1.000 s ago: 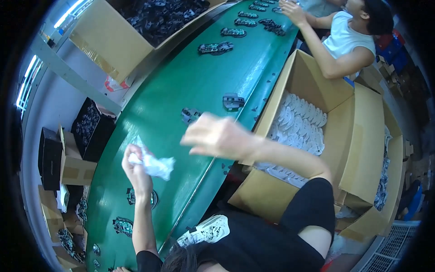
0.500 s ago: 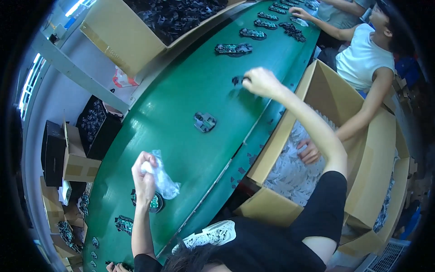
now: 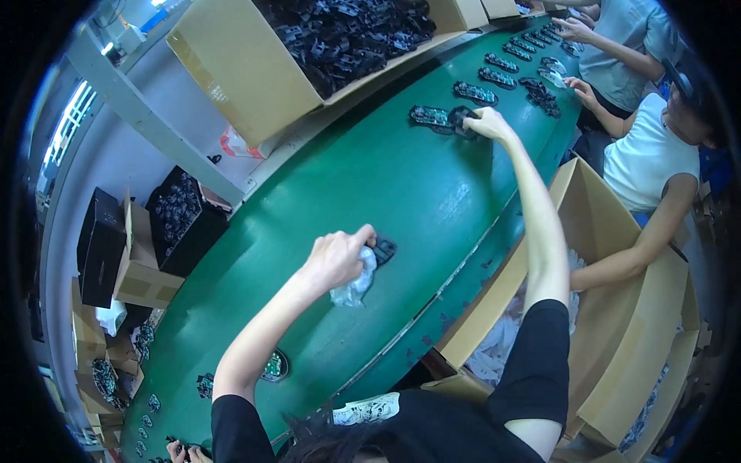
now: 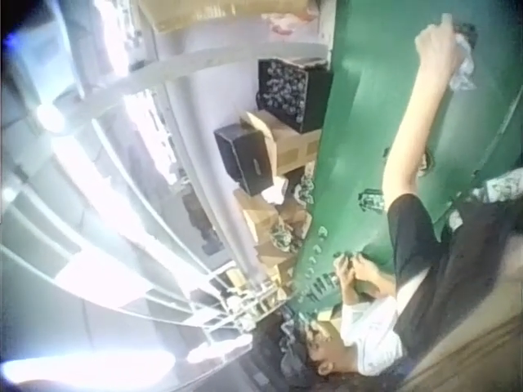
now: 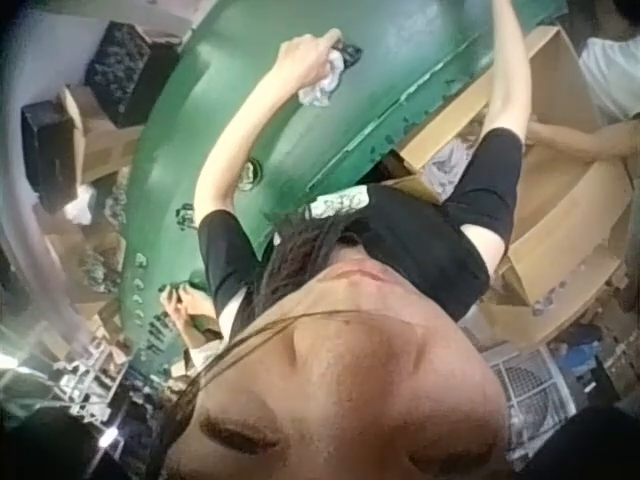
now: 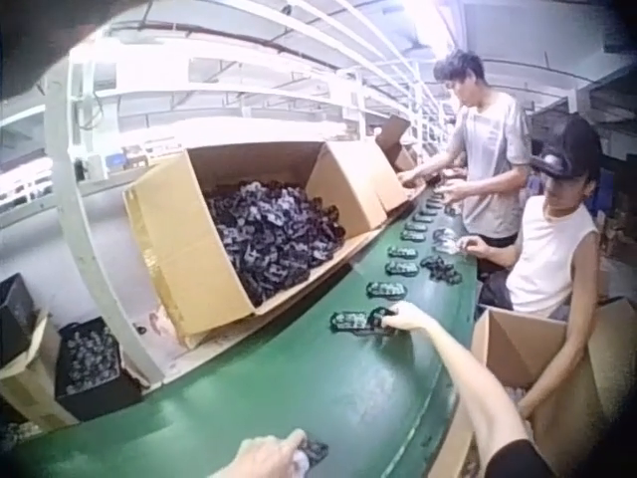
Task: The person installs scroll wheels onto computer mouse bases on a conveyor line, unpacks mouse parts from plastic bags, and fits additional scroll wheels into mouse assemblies by hand.
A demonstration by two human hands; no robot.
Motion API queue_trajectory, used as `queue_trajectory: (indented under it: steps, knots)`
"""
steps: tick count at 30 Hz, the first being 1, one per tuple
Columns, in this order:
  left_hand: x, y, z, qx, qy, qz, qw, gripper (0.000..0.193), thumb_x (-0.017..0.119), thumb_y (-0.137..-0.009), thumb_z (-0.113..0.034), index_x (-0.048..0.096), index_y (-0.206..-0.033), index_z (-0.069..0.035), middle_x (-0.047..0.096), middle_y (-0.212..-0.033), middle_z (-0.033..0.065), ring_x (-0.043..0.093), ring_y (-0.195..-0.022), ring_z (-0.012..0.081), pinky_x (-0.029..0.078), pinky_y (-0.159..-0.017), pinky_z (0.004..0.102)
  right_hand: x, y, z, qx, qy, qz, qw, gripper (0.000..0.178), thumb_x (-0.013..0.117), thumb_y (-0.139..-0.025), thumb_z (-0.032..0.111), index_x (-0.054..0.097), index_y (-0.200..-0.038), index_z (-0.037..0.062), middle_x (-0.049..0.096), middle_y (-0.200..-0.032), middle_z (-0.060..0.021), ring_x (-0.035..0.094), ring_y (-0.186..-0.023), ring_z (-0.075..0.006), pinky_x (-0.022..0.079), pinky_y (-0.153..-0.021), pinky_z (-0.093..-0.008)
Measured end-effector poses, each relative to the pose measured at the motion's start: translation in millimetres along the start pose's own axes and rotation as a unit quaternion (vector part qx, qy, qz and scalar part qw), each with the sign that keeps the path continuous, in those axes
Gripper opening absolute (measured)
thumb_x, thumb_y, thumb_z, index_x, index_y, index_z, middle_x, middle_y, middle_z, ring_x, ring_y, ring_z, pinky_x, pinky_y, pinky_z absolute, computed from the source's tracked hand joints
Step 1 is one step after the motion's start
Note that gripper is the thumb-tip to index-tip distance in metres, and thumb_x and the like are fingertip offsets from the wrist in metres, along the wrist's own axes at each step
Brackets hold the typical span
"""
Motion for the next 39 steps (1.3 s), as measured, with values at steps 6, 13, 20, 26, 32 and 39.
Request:
queue_trajectory:
  steps: [6, 13, 20, 26, 32, 39]
  knots:
    - [-2, 1, 10, -0.052, 0.057, -0.060, 0.995, 0.031, 0.060, -0.073, -0.007, 0.066, -0.104, -0.007, 0.070, -0.083, 0.0223, 0.068, -0.081, 0.0429, 0.056, -0.075, 0.0513, -16, 87, 49, 0.033, -0.241, -0.009, 0.970, 0.034, 0.067, -0.085, 0.027, 0.070, -0.098, -0.0038, 0.070, -0.091, -0.0077, 0.065, -0.080, -0.0151, 0.057, -0.064, -0.0304]
    - [-28, 43, 17, -0.177, 0.293, -0.126, 0.931, 0.018, 0.058, -0.081, -0.006, 0.062, -0.097, -0.002, 0.067, -0.081, 0.0084, 0.065, -0.077, 0.0149, 0.050, -0.069, 0.0306, 68, 208, 155, -0.121, -0.208, 0.215, 0.947, 0.038, 0.072, -0.083, 0.029, 0.070, -0.100, -0.0046, 0.071, -0.085, -0.0115, 0.065, -0.076, -0.0185, 0.052, -0.070, -0.0337]
    - [-34, 86, 12, -0.203, 0.340, -0.153, 0.905, 0.011, 0.057, -0.083, -0.004, 0.058, -0.094, -0.002, 0.061, -0.081, 0.0021, 0.057, -0.079, 0.0077, 0.046, -0.069, 0.0249, 103, 230, 190, -0.263, -0.072, 0.235, 0.933, 0.036, 0.068, -0.087, 0.029, 0.071, -0.107, -0.0015, 0.060, -0.120, -0.0199, 0.050, -0.118, -0.0351, 0.041, -0.104, -0.0414]
    - [-1, 105, 14, -0.217, 0.335, -0.064, 0.915, 0.021, 0.052, -0.088, -0.015, 0.057, -0.102, 0.001, 0.064, -0.087, 0.0077, 0.063, -0.075, 0.0155, 0.052, -0.066, 0.0315, 118, 239, 206, -0.254, -0.156, 0.340, 0.892, 0.037, 0.071, -0.087, 0.032, 0.072, -0.108, 0.0020, 0.055, -0.133, -0.0194, 0.053, -0.124, -0.0342, 0.043, -0.104, -0.0424]
    - [16, 106, -1, -0.266, 0.490, -0.025, 0.830, 0.026, 0.048, -0.087, -0.013, 0.057, -0.109, -0.003, 0.065, -0.085, 0.0097, 0.064, -0.071, 0.0172, 0.050, -0.051, 0.0313, 132, 260, 206, -0.299, -0.118, 0.344, 0.882, 0.041, 0.074, -0.083, 0.035, 0.072, -0.109, 0.0032, 0.053, -0.139, -0.0173, 0.053, -0.125, -0.0320, 0.046, -0.101, -0.0423]
    - [7, 116, 3, -0.203, 0.582, -0.031, 0.787, 0.025, 0.047, -0.086, -0.007, 0.054, -0.109, -0.003, 0.070, -0.102, 0.0123, 0.063, -0.081, 0.0158, 0.052, -0.060, 0.0303, 120, 251, 201, -0.066, -0.258, 0.442, 0.856, 0.042, 0.074, -0.085, 0.027, 0.068, -0.110, -0.0063, 0.063, -0.118, -0.0106, 0.068, -0.078, -0.0169, 0.052, -0.043, -0.0250]
Point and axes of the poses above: each hand's wrist, its own y-axis away from the middle knuckle, its own x-axis out of the palm, z = x × y, the point moved 2 cm from there along -y, towards the middle knuckle
